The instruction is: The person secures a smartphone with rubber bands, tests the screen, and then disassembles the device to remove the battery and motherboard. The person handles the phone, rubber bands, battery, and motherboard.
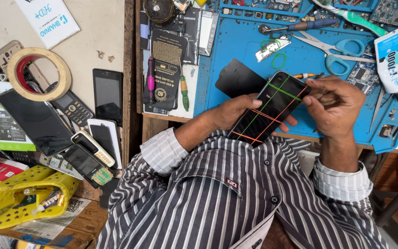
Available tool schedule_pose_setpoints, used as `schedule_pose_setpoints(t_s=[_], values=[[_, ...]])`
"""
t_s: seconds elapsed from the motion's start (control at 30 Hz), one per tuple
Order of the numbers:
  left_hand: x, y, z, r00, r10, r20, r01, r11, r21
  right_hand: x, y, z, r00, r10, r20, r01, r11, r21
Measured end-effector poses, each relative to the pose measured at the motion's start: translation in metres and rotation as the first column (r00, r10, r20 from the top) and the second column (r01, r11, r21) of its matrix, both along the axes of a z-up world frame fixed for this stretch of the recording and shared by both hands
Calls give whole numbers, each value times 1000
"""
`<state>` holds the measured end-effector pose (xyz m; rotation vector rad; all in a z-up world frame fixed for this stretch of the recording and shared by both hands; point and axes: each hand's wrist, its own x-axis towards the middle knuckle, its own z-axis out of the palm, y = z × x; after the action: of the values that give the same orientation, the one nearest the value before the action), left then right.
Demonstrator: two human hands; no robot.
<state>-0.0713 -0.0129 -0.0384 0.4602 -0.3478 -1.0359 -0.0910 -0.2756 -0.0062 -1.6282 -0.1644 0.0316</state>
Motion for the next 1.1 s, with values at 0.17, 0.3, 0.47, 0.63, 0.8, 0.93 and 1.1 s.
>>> schedule_pose_setpoints(t_s=[0.17,0.3,0.47,0.63,0.8,0.93,1.1], values=[[14,-4,13,992,-45,116,27,987,156,11,2,6,999,46,-8,-44,987,153],[36,-15,34,919,-271,286,98,861,499,16,-10,17,966,48,-252,-63,997,-52],[76,25,55,995,8,97,-9,1000,2,18,-4,26,965,-51,-256,142,926,350],[73,11,39,943,331,26,-332,942,38,8,36,15,968,-55,-245,202,749,631],[59,-25,26,865,445,-232,-486,858,-168,-3,82,0,965,-56,-254,210,746,632],[60,-15,24,873,425,-238,-475,852,-221,-5,86,1,993,-103,-58,116,927,357],[56,-5,27,876,395,-277,-447,881,-157,11,72,22,962,-192,196,208,976,-64]])
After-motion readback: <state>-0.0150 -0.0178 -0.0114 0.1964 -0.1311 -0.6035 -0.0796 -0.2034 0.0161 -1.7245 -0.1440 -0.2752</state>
